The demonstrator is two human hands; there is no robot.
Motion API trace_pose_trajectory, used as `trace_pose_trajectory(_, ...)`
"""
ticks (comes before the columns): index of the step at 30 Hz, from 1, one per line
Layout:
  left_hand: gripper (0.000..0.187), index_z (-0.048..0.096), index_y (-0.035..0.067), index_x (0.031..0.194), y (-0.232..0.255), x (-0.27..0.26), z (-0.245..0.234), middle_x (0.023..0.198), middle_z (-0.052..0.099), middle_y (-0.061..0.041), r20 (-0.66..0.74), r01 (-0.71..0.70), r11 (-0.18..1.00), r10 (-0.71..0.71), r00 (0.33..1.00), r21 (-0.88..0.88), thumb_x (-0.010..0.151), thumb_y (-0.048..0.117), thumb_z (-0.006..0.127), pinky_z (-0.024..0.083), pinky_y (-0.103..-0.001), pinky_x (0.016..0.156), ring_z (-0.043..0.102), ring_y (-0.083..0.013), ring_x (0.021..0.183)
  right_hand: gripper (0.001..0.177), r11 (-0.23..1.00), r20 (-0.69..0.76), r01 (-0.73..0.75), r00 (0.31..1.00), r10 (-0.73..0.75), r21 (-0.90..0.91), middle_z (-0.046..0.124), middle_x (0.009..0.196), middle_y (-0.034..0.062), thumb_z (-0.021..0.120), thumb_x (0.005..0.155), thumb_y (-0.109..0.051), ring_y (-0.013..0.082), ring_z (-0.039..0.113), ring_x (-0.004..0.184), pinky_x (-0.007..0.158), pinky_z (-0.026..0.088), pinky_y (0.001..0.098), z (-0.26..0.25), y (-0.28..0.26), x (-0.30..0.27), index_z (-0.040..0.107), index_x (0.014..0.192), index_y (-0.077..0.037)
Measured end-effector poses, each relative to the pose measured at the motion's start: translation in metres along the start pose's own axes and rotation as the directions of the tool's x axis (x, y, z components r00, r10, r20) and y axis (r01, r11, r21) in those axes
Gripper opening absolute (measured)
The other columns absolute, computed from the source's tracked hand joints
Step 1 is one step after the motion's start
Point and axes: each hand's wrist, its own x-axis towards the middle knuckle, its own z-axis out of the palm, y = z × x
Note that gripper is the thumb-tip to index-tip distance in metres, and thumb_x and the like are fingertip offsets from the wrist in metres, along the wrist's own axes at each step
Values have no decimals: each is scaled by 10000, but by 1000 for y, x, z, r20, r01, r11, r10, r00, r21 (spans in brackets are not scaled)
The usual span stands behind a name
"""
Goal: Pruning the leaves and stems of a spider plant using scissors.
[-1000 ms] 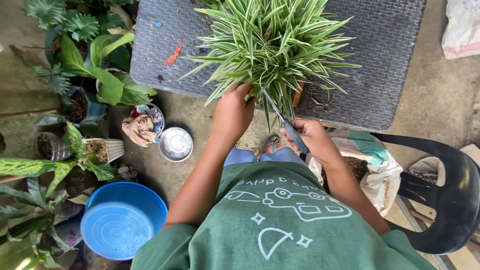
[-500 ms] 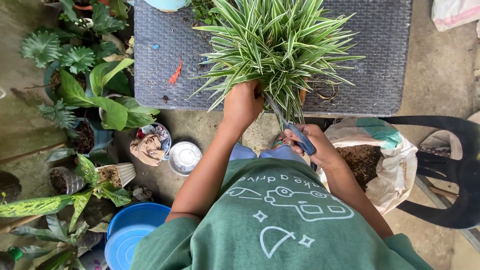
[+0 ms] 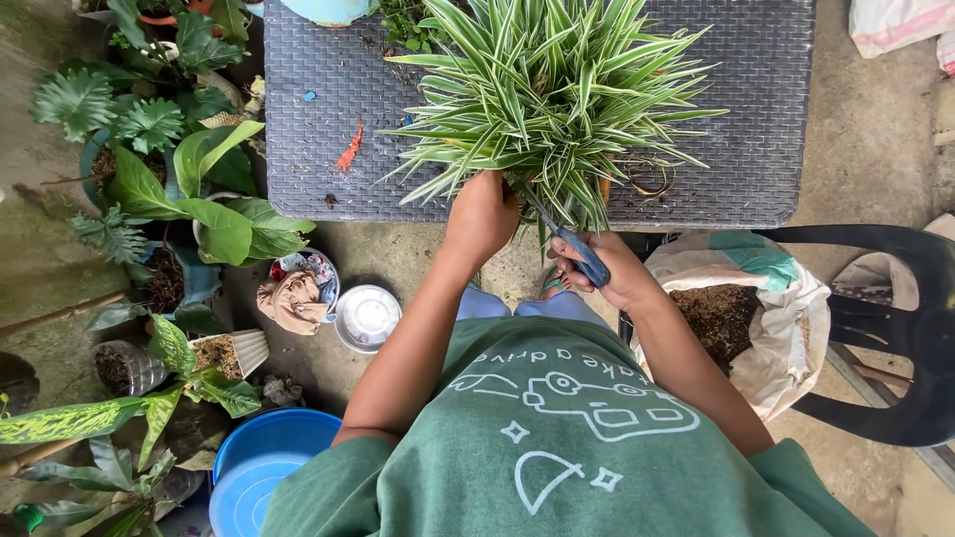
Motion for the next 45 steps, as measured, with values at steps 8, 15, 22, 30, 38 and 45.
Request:
trace_pose_trajectory(8, 262, 674, 10, 1067, 19, -18, -20, 911, 720, -222, 170, -107, 977, 139, 976, -182, 809, 52, 658, 543, -484, 751, 694, -402, 853, 283, 975, 0, 29, 1000, -29, -221, 645, 735, 62, 728, 926, -202, 96, 569, 512, 415, 402, 239, -33, -4, -21, 729, 1015, 66)
trace_pose_trajectory(15, 220, 728, 29, 999, 66, -12, 113, 895, 748, -162, 498, -195, 878, 417, 761, -437, 789, 67, 672, 573, -387, 741, 746, -292, 828, 234, 941, -110, 97, 984, -139, -323, 738, 808, 77, 727, 887, -177, 128, 741, 682, 579, 578, 267, -100, -30, -86, 707, 985, 34)
trace_pose_trajectory(22, 118, 726, 22, 937, 68, 48, 294, 896, 722, -244, 157, -87, 958, 134, 978, -273, 878, 102, 663, 559, -464, 751, 707, -412, 865, 219, 949, -304, 311, 901, -310, -45, 659, 770, 14, 690, 933, -228, 117, 655, 590, 527, 518, 243, -142, 4, -103, 656, 1006, -25)
trace_pose_trajectory(30, 375, 608, -20, 1189, 96, 48, 266, 1119, 675, -299, 123, -102, 939, 150, 981, -329, 874, 165, 692, 520, -494, 902, 639, -474, 1068, 424, 939, -190, 343, 923, -335, 9, 620, 794, 52, 785, 869, -298, 144, 619, 614, 542, 497, 283, -162, 3, -110, 633, 1014, 70)
trace_pose_trajectory(38, 302, 658, 37, 1258, 117, -57, 59, 983, 708, -75, 522, 260, 833, 40, 852, -488, 999, 189, 633, 557, -360, 652, 679, -193, 796, 348, 955, 159, 239, 964, -212, -175, 654, 746, 52, 746, 890, -224, 111, 618, 586, 531, 500, 249, -145, -47, -95, 681, 1035, 85)
trace_pose_trajectory(45, 208, 708, -18, 1125, 36, -90, -8, 869, 689, -37, 110, 199, 627, -178, 978, -753, 1072, 134, 576, 467, -283, 596, 604, -96, 715, 227, 918, 314, 151, 949, -31, -366, 628, 722, 35, 767, 881, -44, 55, 569, 577, 512, 437, 186, -77, -29, -58, 715, 1064, 79)
